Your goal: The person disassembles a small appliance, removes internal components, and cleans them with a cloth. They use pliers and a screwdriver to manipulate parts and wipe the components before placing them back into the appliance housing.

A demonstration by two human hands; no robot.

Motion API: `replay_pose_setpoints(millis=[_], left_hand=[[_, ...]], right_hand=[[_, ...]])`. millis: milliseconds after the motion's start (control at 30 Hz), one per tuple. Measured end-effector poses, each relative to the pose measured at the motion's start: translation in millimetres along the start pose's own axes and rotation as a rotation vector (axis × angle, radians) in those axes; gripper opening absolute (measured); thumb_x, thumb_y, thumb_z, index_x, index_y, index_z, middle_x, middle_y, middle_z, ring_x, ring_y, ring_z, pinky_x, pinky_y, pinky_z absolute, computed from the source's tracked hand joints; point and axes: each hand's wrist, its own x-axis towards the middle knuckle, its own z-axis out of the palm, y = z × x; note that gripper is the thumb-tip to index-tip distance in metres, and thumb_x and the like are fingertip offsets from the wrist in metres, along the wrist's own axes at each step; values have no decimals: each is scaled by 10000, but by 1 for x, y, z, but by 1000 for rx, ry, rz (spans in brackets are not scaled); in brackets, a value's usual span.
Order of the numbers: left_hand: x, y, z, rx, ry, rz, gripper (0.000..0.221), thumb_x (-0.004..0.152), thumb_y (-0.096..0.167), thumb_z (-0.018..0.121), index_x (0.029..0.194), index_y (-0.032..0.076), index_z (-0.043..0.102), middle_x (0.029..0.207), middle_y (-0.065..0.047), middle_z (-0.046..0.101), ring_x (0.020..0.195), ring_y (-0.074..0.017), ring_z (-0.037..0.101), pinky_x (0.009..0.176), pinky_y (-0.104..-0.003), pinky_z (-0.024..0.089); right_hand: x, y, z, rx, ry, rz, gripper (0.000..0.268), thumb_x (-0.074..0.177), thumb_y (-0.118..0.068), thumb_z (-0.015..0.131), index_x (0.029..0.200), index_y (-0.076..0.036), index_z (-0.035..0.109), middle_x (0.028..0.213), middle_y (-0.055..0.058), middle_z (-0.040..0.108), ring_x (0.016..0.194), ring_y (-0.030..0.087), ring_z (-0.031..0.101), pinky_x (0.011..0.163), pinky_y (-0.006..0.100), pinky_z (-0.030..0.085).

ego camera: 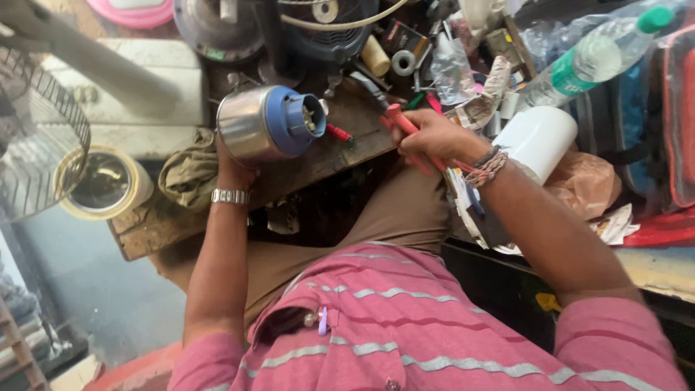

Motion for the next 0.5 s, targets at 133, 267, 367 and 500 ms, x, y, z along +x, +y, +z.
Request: replay_pose_setpoints(millis=[133,267,367,500], left_hand=[[4,-8,-13,-19,-19,-10,419,1066,338,470,1299,20,616,1226,-111,692,1097,-242,696,911,-390,610],[8,-12,-19,81,-66,59,432,1076,360,474,1318,29,610,1242,-104,677,1118,-243,679,923,-398,600],[6,-14,-23,-46,24,-43,502,1035,432,412,1296,54,613,1239,-91,684,1130,-240,682,935,-390,607],[9,-13,-25,23,104,-62,520,1036,459,404,1279,49,614,1215,-95,677,1124,-241,671,914,-404,592]], right_hand=[[-2,-27,8,-1222,506,-424,352,1063,-271,604,1408,-215,636,1342,196,505,1216,375,542,1020,640,399],[-3,-48,28,-1658,668,-573,460,1086,-445,563,1428,-141,615,1633,288,326,1601,461,248,1153,804,30],[-8,-47,48,-1979,777,-535,462,1057,-333,565,1501,-207,592,1707,252,207,1607,484,119,1126,806,-76],[-4,-43,64,-1826,749,-482,438,1062,-335,549,1472,-187,594,1737,250,125,1604,485,53,1102,819,-67]])
